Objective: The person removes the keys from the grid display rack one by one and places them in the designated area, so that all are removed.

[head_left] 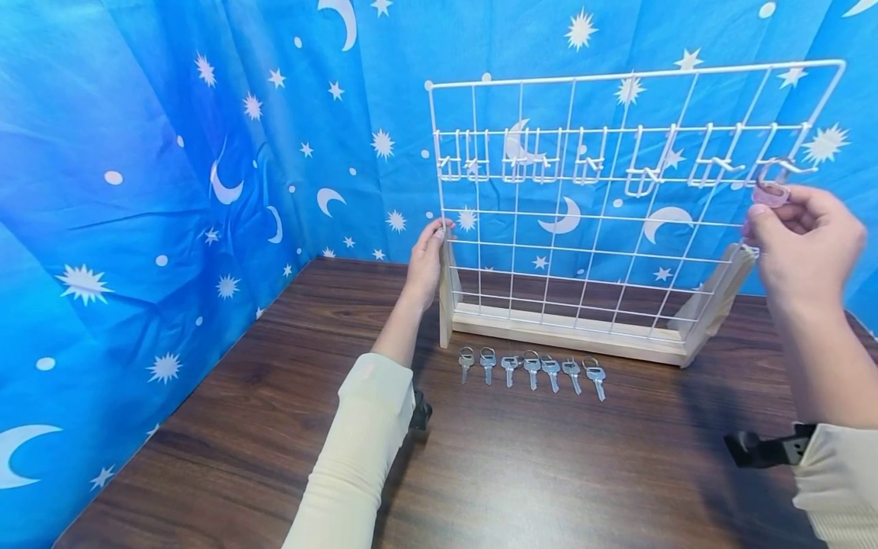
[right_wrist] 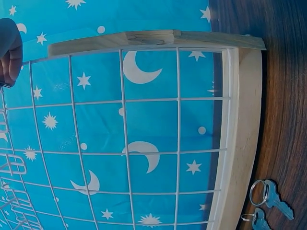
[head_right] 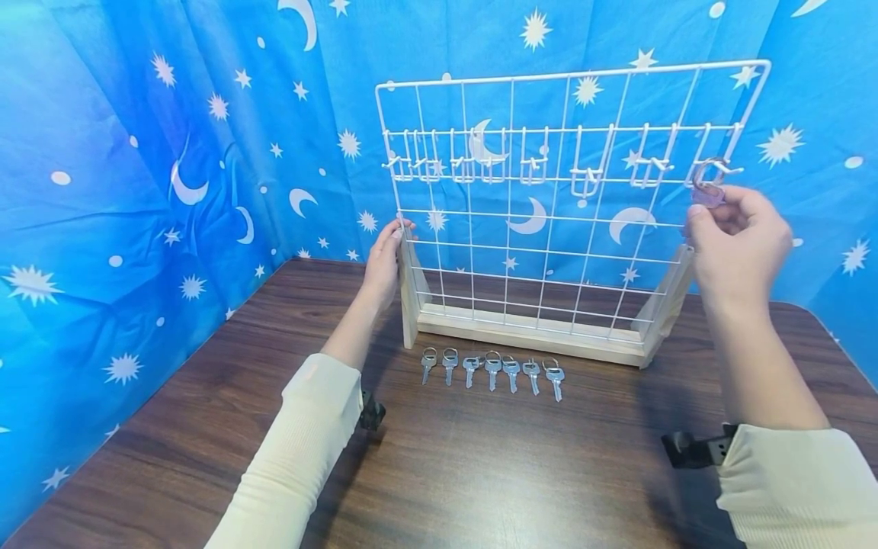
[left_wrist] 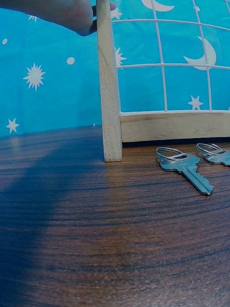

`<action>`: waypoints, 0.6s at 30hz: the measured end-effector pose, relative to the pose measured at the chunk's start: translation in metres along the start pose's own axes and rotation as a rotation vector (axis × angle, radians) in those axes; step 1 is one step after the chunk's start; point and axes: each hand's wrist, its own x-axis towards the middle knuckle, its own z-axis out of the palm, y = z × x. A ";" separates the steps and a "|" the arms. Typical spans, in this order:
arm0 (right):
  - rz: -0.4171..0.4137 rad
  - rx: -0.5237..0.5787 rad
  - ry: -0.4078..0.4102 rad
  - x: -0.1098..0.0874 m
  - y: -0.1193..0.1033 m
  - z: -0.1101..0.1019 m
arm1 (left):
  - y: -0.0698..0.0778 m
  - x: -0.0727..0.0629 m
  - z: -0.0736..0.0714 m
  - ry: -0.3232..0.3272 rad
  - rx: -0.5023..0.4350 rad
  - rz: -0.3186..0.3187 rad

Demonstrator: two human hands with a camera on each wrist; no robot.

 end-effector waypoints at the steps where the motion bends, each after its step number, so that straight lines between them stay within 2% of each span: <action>1: -0.001 -0.009 0.004 -0.001 0.000 0.000 | 0.000 0.000 0.000 0.001 0.000 0.002; 8: -0.022 -0.049 0.041 -0.008 -0.001 -0.002 | 0.000 -0.001 0.000 0.004 -0.010 -0.010; 14: -0.014 -0.029 0.070 -0.014 -0.002 -0.004 | -0.001 0.000 0.000 0.005 -0.020 -0.006; 18: 0.002 0.044 0.075 -0.018 -0.004 -0.005 | -0.001 0.000 0.000 0.010 -0.014 -0.007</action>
